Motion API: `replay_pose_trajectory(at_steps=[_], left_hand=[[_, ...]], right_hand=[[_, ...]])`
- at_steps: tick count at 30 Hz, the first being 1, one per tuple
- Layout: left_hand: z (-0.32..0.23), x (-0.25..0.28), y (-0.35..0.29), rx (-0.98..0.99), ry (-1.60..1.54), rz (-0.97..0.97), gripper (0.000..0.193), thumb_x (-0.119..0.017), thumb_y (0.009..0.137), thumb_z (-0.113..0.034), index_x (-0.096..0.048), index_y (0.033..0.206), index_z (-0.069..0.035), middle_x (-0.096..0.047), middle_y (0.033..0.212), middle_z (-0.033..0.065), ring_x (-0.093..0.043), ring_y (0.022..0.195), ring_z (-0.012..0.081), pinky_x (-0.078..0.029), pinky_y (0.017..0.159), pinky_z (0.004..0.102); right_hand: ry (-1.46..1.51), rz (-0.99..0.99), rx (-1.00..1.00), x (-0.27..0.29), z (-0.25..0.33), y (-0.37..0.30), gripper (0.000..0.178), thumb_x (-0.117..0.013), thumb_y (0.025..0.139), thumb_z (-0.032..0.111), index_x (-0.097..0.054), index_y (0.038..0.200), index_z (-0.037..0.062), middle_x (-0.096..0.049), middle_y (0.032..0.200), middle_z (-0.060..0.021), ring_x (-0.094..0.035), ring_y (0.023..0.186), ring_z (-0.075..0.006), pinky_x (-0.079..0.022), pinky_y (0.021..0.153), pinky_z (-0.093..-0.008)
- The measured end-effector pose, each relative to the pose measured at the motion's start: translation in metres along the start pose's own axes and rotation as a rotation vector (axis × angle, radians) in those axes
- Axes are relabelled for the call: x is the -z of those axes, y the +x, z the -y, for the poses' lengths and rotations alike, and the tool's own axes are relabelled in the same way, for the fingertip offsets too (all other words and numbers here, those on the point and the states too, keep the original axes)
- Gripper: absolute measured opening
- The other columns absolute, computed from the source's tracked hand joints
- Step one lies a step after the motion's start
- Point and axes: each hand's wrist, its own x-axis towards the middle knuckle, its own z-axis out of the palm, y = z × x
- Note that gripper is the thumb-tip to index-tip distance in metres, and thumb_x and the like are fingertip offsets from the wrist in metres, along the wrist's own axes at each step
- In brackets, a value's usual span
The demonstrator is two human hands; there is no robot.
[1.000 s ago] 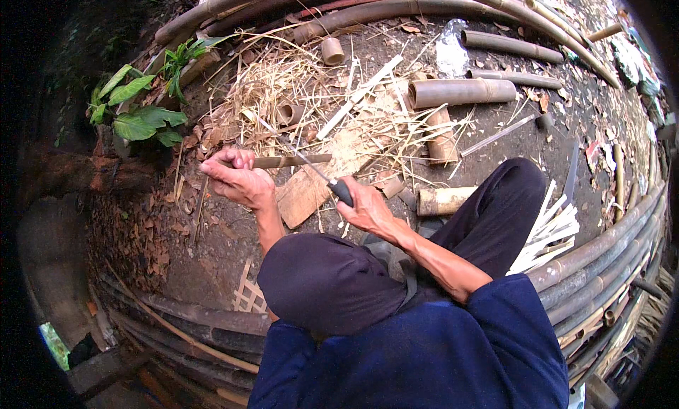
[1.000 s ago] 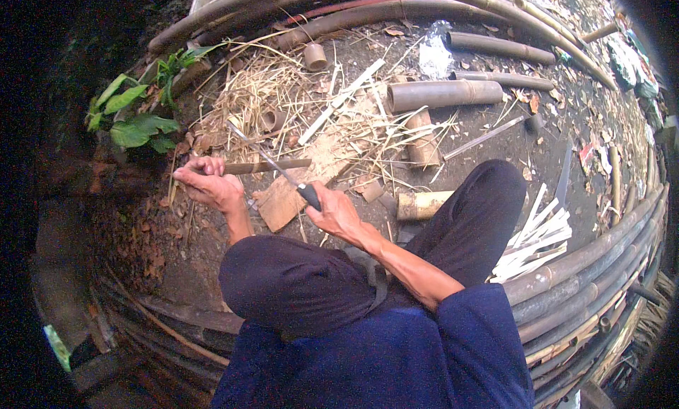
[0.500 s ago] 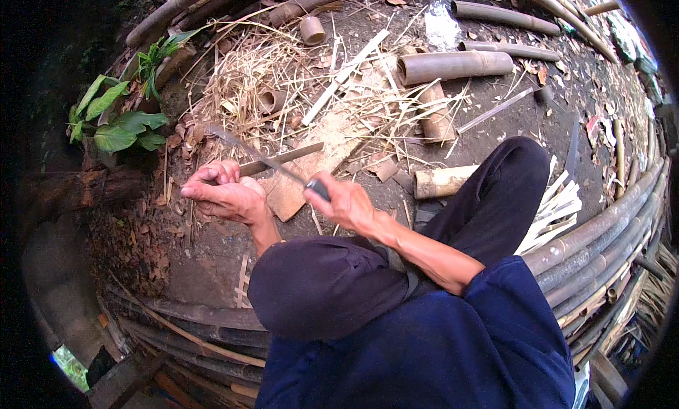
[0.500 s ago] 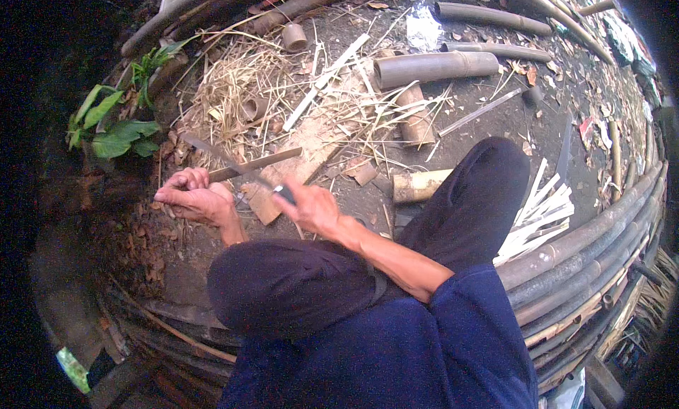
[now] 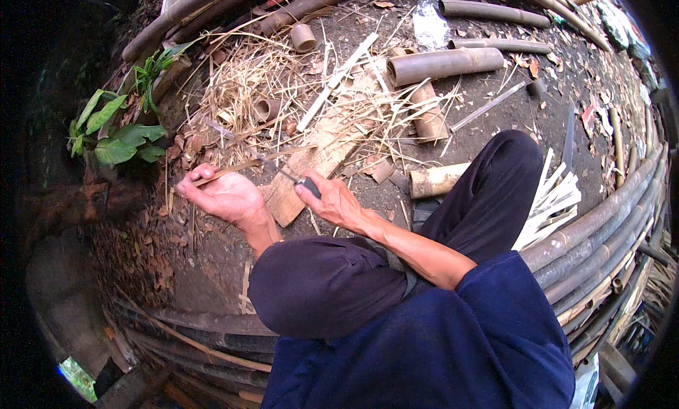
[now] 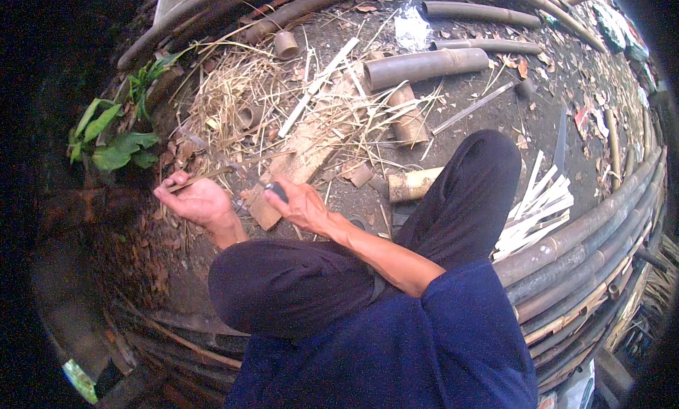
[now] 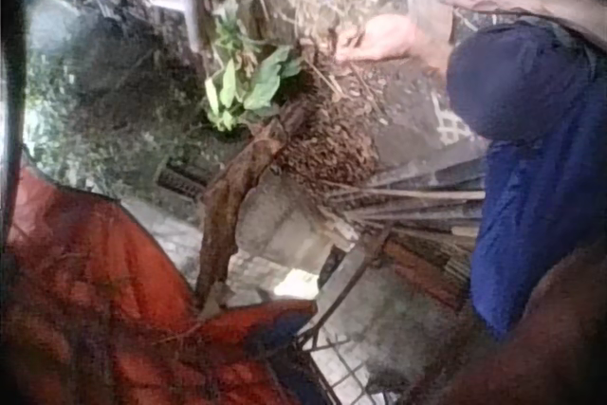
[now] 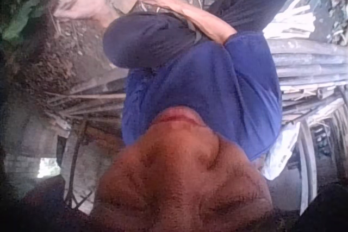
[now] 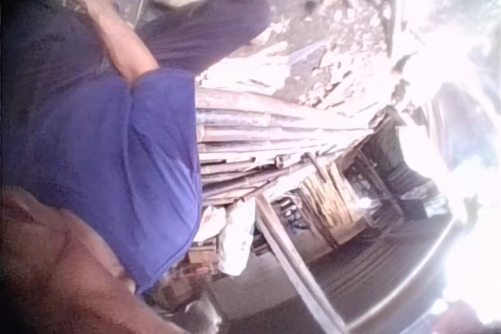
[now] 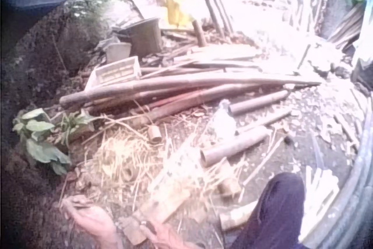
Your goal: The person sits on the ground and uses a machete to split bamboo strips into thinner pieces. They repeatedly pick up bamboo strips, position them on a wooden block, and strike them with the machete to create thinner slivers.
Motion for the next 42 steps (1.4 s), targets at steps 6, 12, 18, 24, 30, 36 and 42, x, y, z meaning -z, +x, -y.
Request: replay_pose_trajectory(at_steps=[6,12,18,24,30,36,42], left_hand=[[-0.001,0.002,-0.003,-0.044,0.0,0.041,0.032,-0.054,0.097,-0.04,-0.049,0.081,-0.013,-0.044,0.075,-0.0011,-0.042,0.075,0.011,-0.034,0.077,0.0275],[0.013,-0.006,0.013,-0.099,0.139,0.016,0.033,-0.055,0.097,-0.04,-0.047,0.084,-0.011,-0.049,0.076,0.0013,-0.047,0.077,0.0132,-0.039,0.077,0.0308],[0.006,-0.005,0.011,-0.16,0.326,0.023,0.041,-0.048,0.1,-0.042,-0.038,0.078,-0.01,-0.038,0.062,-0.0017,-0.037,0.057,0.0097,-0.034,0.056,0.0267],[0.01,-0.001,0.0,-0.189,0.418,0.066,0.047,-0.04,0.102,-0.047,-0.031,0.071,-0.013,-0.027,0.059,-0.0033,-0.026,0.051,0.0083,-0.025,0.048,0.0254],[-0.003,0.025,0.027,-0.142,0.415,0.019,0.051,-0.039,0.102,-0.05,-0.031,0.068,-0.013,-0.029,0.057,-0.0038,-0.029,0.051,0.008,-0.025,0.048,0.0248],[0.01,0.022,0.043,-0.003,0.352,0.037,0.04,-0.045,0.102,-0.043,-0.038,0.08,-0.01,-0.033,0.061,-0.0042,-0.03,0.052,0.0072,-0.031,0.049,0.0264],[0.005,-0.003,0.009,-0.159,0.465,-0.185,0.041,-0.052,0.098,-0.047,-0.042,0.091,-0.008,-0.04,0.069,-0.0027,-0.036,0.057,0.0066,-0.036,0.051,0.0251]], right_hand=[[-0.121,-0.057,-0.029,-0.001,-0.022,0.0,0.044,-0.048,0.096,0.047,-0.055,0.102,0.0032,-0.065,0.079,-0.0254,-0.064,0.075,-0.0449,-0.05,0.067,-0.0519],[-0.193,-0.152,-0.162,0.027,-0.124,0.024,0.05,-0.049,0.095,0.047,-0.055,0.102,-0.0025,-0.064,0.089,-0.0311,-0.063,0.09,-0.048,-0.049,0.077,-0.052],[-0.002,-0.031,-0.01,0.023,-0.033,0.002,0.045,-0.051,0.096,0.041,-0.051,0.115,0.0005,-0.062,0.074,-0.0244,-0.063,0.071,-0.0414,-0.048,0.065,-0.0506],[-0.113,-0.043,0.192,-0.011,-0.027,0.005,0.04,-0.05,0.097,0.042,-0.049,0.114,0.005,-0.059,0.068,-0.0215,-0.061,0.063,-0.039,-0.048,0.06,-0.0503],[-0.335,0.136,-0.285,0.011,-0.077,0.009,0.043,-0.047,0.097,0.047,-0.044,0.115,0.0074,-0.066,0.095,-0.0271,-0.065,0.081,-0.0456,-0.052,0.07,-0.0537],[-0.261,-0.11,-0.167,0.016,-0.111,0.016,0.048,-0.044,0.096,0.048,-0.051,0.116,0.0052,-0.064,0.096,-0.032,-0.062,0.095,-0.0487,-0.049,0.08,-0.0552],[-0.07,0.02,0.052,-0.004,-0.013,-0.02,0.046,-0.046,0.096,0.048,-0.052,0.119,0.0085,-0.065,0.085,-0.0279,-0.063,0.084,-0.0473,-0.05,0.074,-0.0542]])
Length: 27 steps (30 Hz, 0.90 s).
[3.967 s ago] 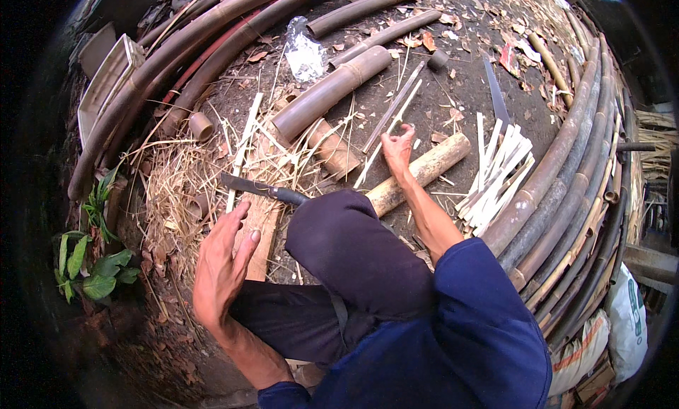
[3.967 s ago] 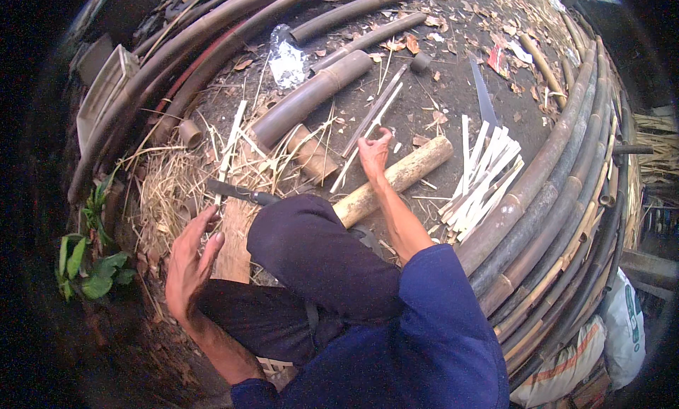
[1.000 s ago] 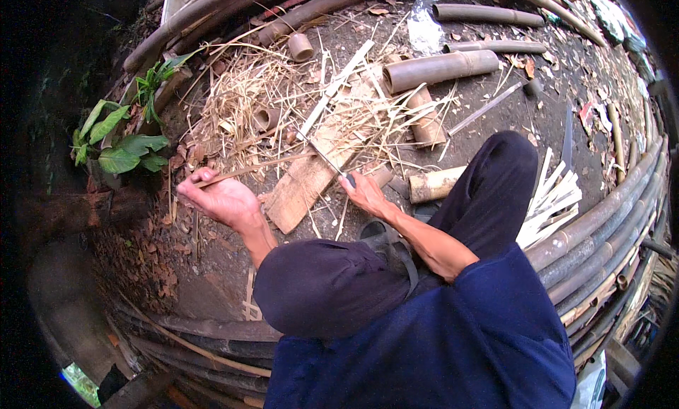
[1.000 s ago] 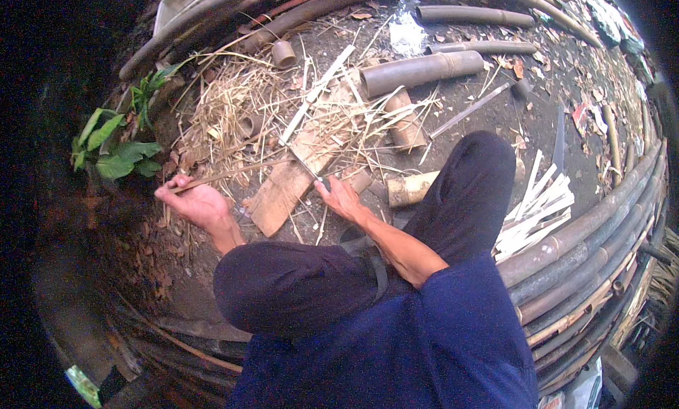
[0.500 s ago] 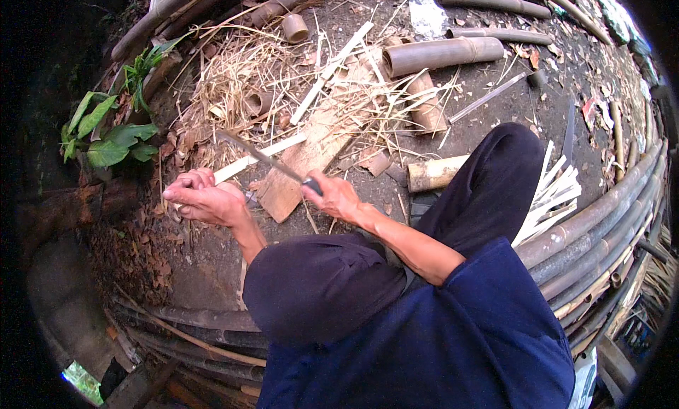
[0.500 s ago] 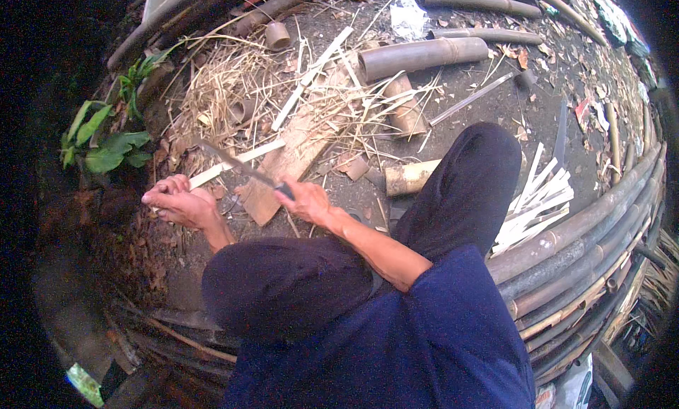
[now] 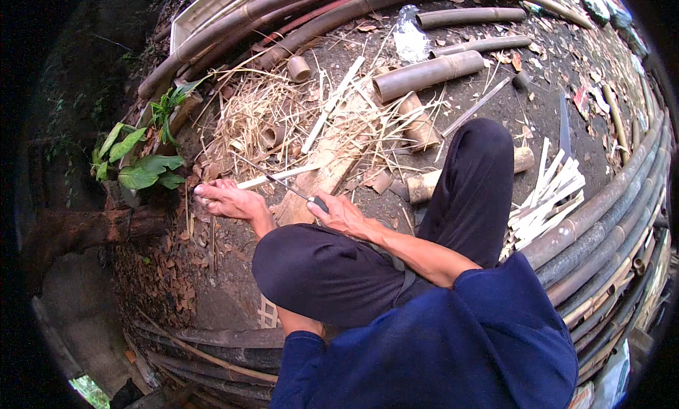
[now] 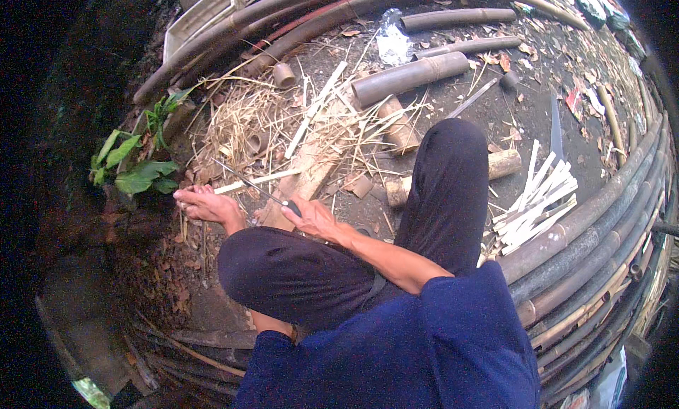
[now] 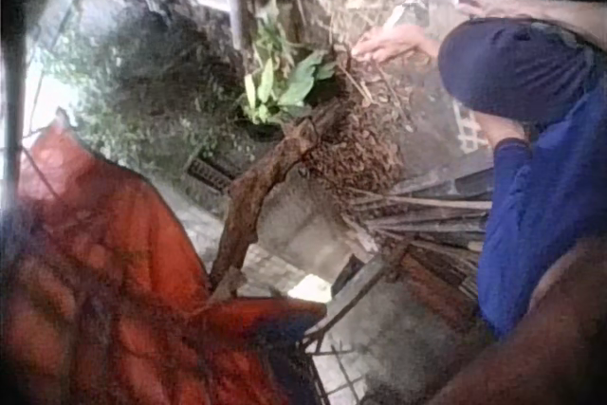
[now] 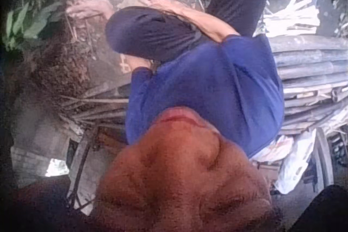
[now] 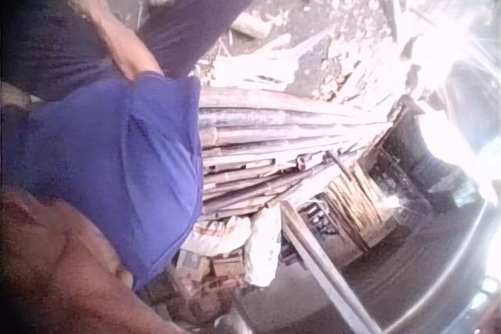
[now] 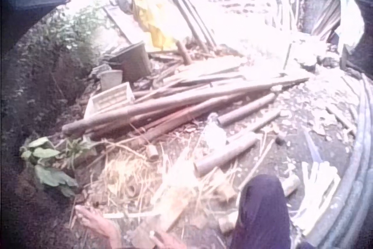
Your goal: The person sits on the ground and uses a machete to split bamboo strips into thinner pieces. They repeatedly pick up bamboo strips, position them on a wooden block, and strike them with the machete to create thinner slivers.
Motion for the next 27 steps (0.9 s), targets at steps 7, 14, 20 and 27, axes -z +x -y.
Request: replay_pose_trajectory(at_steps=[7,14,20,27], left_hand=[[0.022,0.029,0.018,0.062,0.125,-0.095,0.05,-0.045,0.1,-0.049,-0.047,0.099,0.001,-0.056,0.079,0.0088,-0.051,0.064,0.0141,-0.042,0.053,0.0269],[0.03,0.03,0.015,0.016,0.061,0.195,0.04,-0.047,0.1,-0.042,-0.049,0.101,-0.002,-0.054,0.081,0.0066,-0.053,0.069,0.0155,-0.045,0.058,0.0283],[0.137,0.066,0.021,0.368,0.256,0.56,0.036,-0.059,0.096,-0.014,-0.043,0.125,0.0,-0.059,0.099,0.0134,-0.059,0.086,0.0217,-0.05,0.076,0.0373],[0.037,0.015,-0.012,0.188,0.169,0.463,0.073,-0.057,0.089,-0.015,-0.014,0.148,-0.006,-0.057,0.119,0.0176,-0.057,0.105,0.0285,-0.049,0.092,0.0417]], right_hand=[[-0.256,0.005,-0.048,-0.007,-0.069,0.004,0.044,-0.046,0.095,0.052,-0.048,0.118,0.0154,-0.067,0.091,-0.0251,-0.065,0.087,-0.0446,-0.051,0.077,-0.0535],[-0.289,-0.155,-0.263,0.016,-0.127,0.004,0.054,-0.046,0.094,0.053,-0.052,0.12,0.0063,-0.065,0.104,-0.0284,-0.062,0.101,-0.0454,-0.048,0.087,-0.0525],[-0.115,-0.167,-0.122,0.008,-0.11,0.026,0.059,-0.044,0.093,0.055,-0.06,0.114,0.0022,-0.064,0.107,-0.0258,-0.061,0.104,-0.0407,-0.046,0.091,-0.048],[-0.045,-0.337,-0.172,0.031,-0.128,0.004,0.057,-0.049,0.092,0.052,-0.058,0.104,-0.0026,-0.064,0.096,-0.0289,-0.063,0.094,-0.0454,-0.048,0.084,-0.0522]])
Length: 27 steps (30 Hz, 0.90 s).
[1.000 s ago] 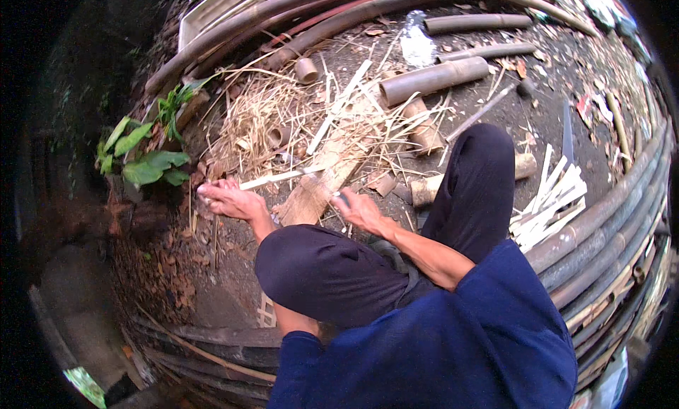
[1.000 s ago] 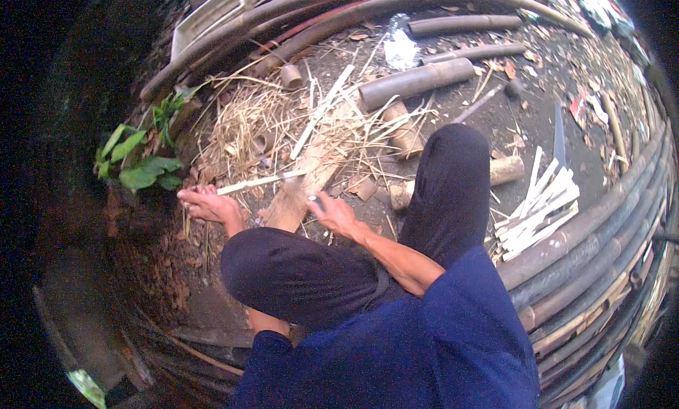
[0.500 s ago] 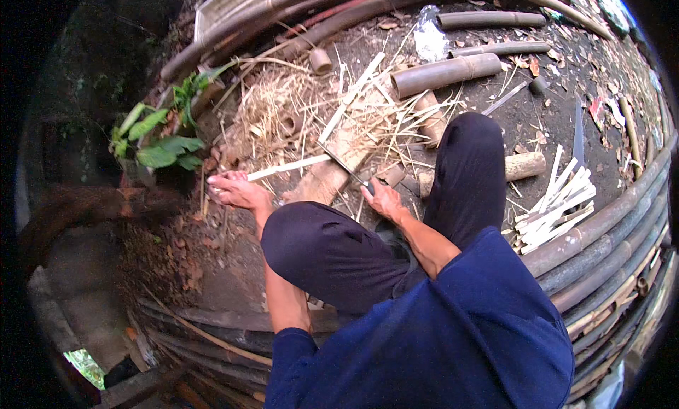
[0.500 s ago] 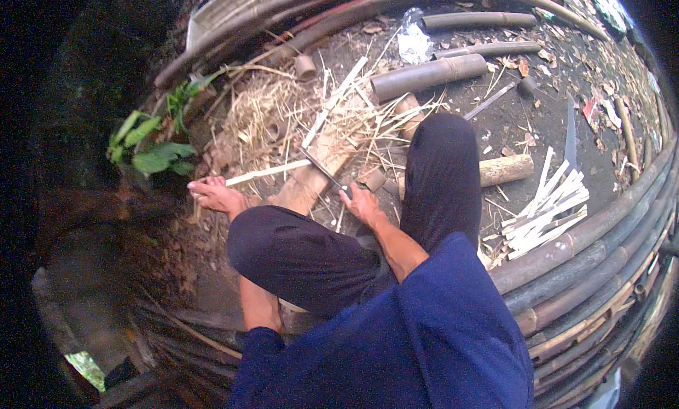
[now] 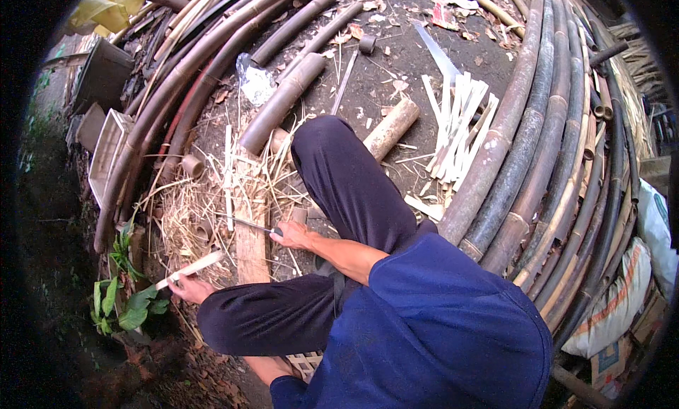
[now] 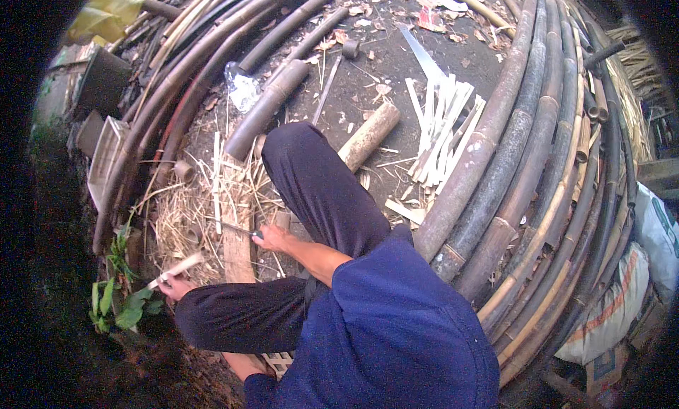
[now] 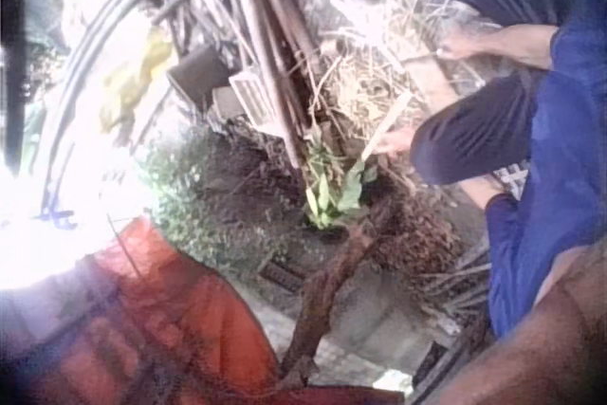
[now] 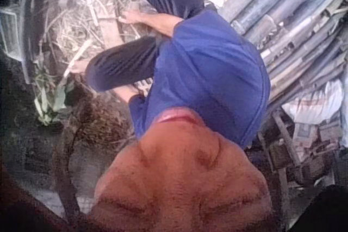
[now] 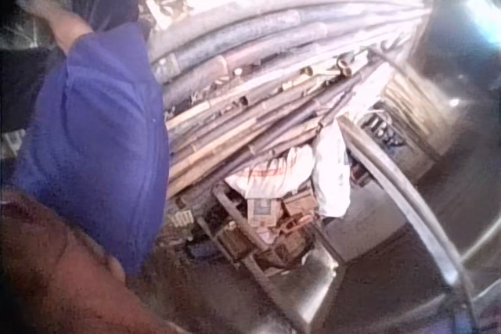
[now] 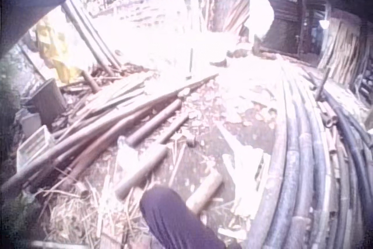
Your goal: The person sits on the ground and uses a machete to split bamboo strips into thinner pieces. They repeatedly pick up bamboo strips, position them on a wooden block, and strike them with the machete to create thinner slivers.
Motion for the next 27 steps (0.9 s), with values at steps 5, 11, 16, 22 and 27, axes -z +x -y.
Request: replay_pose_trajectory(at_steps=[5,11,16,22,27], left_hand=[[0.024,0.023,0.012,0.081,-0.154,0.39,0.044,-0.05,0.098,-0.045,-0.055,0.105,-0.002,-0.063,0.117,0.0208,-0.063,0.103,0.0248,-0.049,0.086,0.0354],[0.077,0.011,-0.017,0.163,0.424,0.272,0.036,-0.057,0.097,-0.037,-0.057,0.083,-0.004,-0.049,0.06,-0.0007,-0.042,0.054,0.0082,-0.033,0.049,0.0274],[0.013,0.007,0.016,-0.228,0.082,0.079,0.048,-0.05,0.099,-0.043,-0.056,0.094,0.004,-0.063,0.087,0.0142,-0.061,0.082,0.0202,-0.051,0.077,0.0344],[-0.022,0.003,0.036,-0.224,-0.238,-0.111,0.045,-0.041,0.102,-0.045,-0.045,0.081,-0.006,-0.049,0.07,0.0047,-0.048,0.061,0.0148,-0.042,0.056,0.0288],[-0.032,-0.014,0.007,-0.194,-0.43,-0.148,0.05,-0.042,0.099,-0.054,-0.041,0.075,-0.01,-0.037,0.059,-0.0019,-0.035,0.052,0.009,-0.032,0.048,0.0255]], right_hand=[[0.024,0.04,-0.064,-0.011,0.002,0.004,0.056,-0.052,0.089,0.053,-0.06,0.111,0.0019,-0.063,0.105,-0.0305,-0.061,0.103,-0.0468,-0.049,0.088,-0.0525],[-0.024,0.004,-0.04,-0.011,-0.004,0.0,0.055,-0.049,0.091,0.053,-0.057,0.107,0.0002,-0.062,0.103,-0.0287,-0.061,0.098,-0.0469,-0.048,0.085,-0.0525],[-0.061,0.097,-0.085,-0.007,0.002,0.002,0.054,-0.048,0.093,0.053,-0.056,0.106,0.0006,-0.063,0.098,-0.0282,-0.062,0.096,-0.045,-0.047,0.085,-0.0525],[-0.092,0.095,-0.034,-0.001,0.051,-0.002,0.053,-0.046,0.095,0.052,-0.059,0.109,0.0024,-0.066,0.09,-0.0242,-0.065,0.084,-0.0409,-0.051,0.075,-0.0517],[0.064,0.216,0.29,-0.014,0.13,-0.026,0.047,-0.047,0.096,0.051,-0.056,0.112,0.0073,-0.058,0.061,-0.0142,-0.059,0.055,-0.0293,-0.047,0.051,-0.0448]])
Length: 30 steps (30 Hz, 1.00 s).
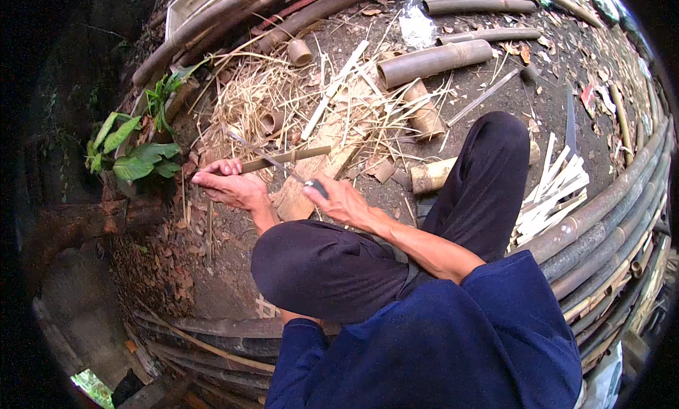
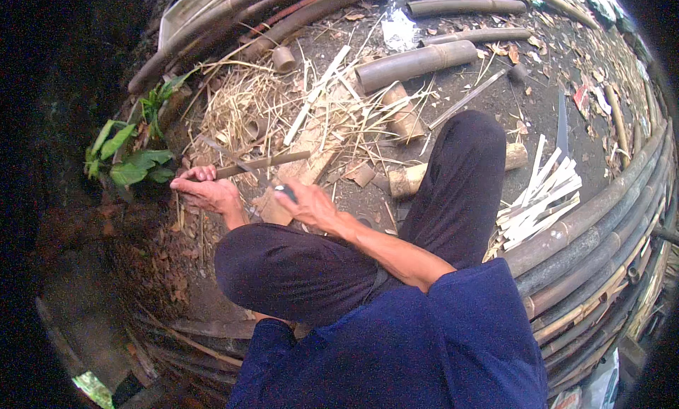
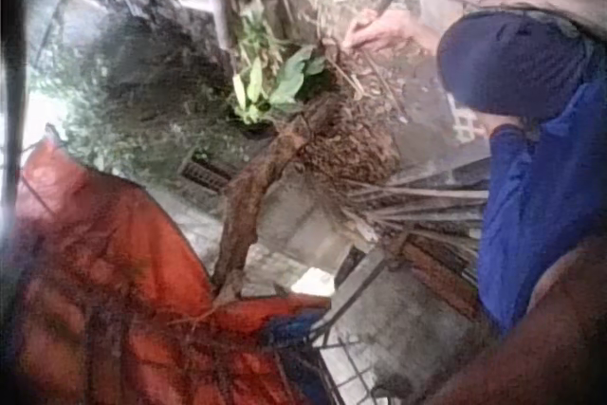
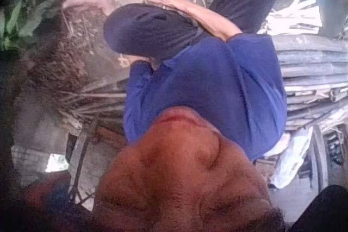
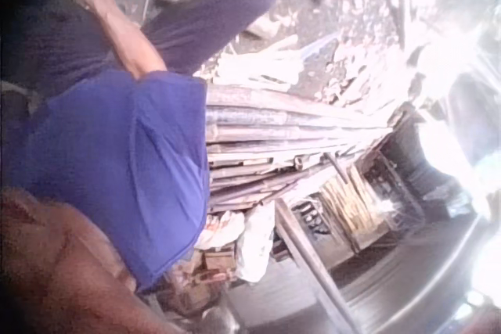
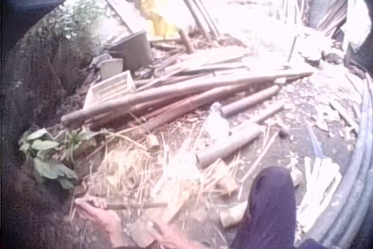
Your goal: The person sits on the ground and uses a machete to split bamboo strips into thinner pieces. They repeatedly pick up bamboo strips, position them on a wooden block, and strike them with the machete to create thinner slivers.
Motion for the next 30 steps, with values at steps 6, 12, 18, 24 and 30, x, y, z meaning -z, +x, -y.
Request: replay_pose_trajectory(at_steps=[6,12,18,24,30], left_hand=[[-0.002,0.002,-0.009,-0.025,0.048,-0.04,0.051,-0.041,0.099,-0.055,-0.038,0.074,-0.011,-0.036,0.059,-0.0015,-0.033,0.051,0.009,-0.028,0.046,0.0249],[-0.001,0.001,-0.015,-0.034,0.046,-0.017,0.05,-0.041,0.098,-0.056,-0.038,0.076,-0.011,-0.034,0.059,-0.0019,-0.033,0.051,0.0087,-0.029,0.048,0.0246],[-0.012,-0.004,-0.005,0.139,-0.272,0.006,0.044,-0.052,0.095,-0.053,-0.052,0.083,-0.011,-0.047,0.067,-0.0004,-0.044,0.065,0.0112,-0.036,0.066,0.0267],[-0.009,-0.001,-0.009,0.144,-0.375,-0.021,0.038,-0.061,0.091,-0.044,-0.054,0.073,-0.012,-0.051,0.068,0.0005,-0.046,0.069,0.0141,-0.037,0.073,0.0295],[0.002,0.004,-0.006,0.117,-0.382,0.03,0.037,-0.06,0.093,-0.042,-0.054,0.073,-0.012,-0.051,0.068,0.0001,-0.046,0.07,0.014,-0.037,0.073,0.0297]], right_hand=[[-0.187,-0.077,-0.182,0.015,-0.057,0.006,0.042,-0.048,0.097,0.045,-0.057,0.111,0.0066,-0.066,0.075,-0.0239,-0.067,0.071,-0.0381,-0.05,0.056,-0.0483],[-0.127,-0.002,-0.294,0.018,-0.066,-0.01,0.048,-0.049,0.094,0.047,-0.056,0.112,0.0031,-0.066,0.081,-0.0272,-0.064,0.078,-0.0463,-0.049,0.071,-0.054],[-0.076,-0.063,-0.337,0.025,-0.063,-0.003,0.049,-0.049,0.095,0.047,-0.058,0.113,0.0026,-0.065,0.087,-0.0264,-0.065,0.081,-0.039,-0.05,0.074,-0.0488],[0.006,-0.003,-0.088,-0.002,0.017,0.005,0.038,-0.05,0.097,0.041,-0.057,0.105,0.0054,-0.058,0.062,-0.0113,-0.057,0.055,-0.0228,-0.046,0.051,-0.0438],[0.03,-0.016,-0.192,0.001,-0.004,0.004,0.039,-0.05,0.096,0.042,-0.058,0.098,0.0037,-0.059,0.064,-0.0147,-0.061,0.061,-0.0306,-0.049,0.06,-0.0432]])
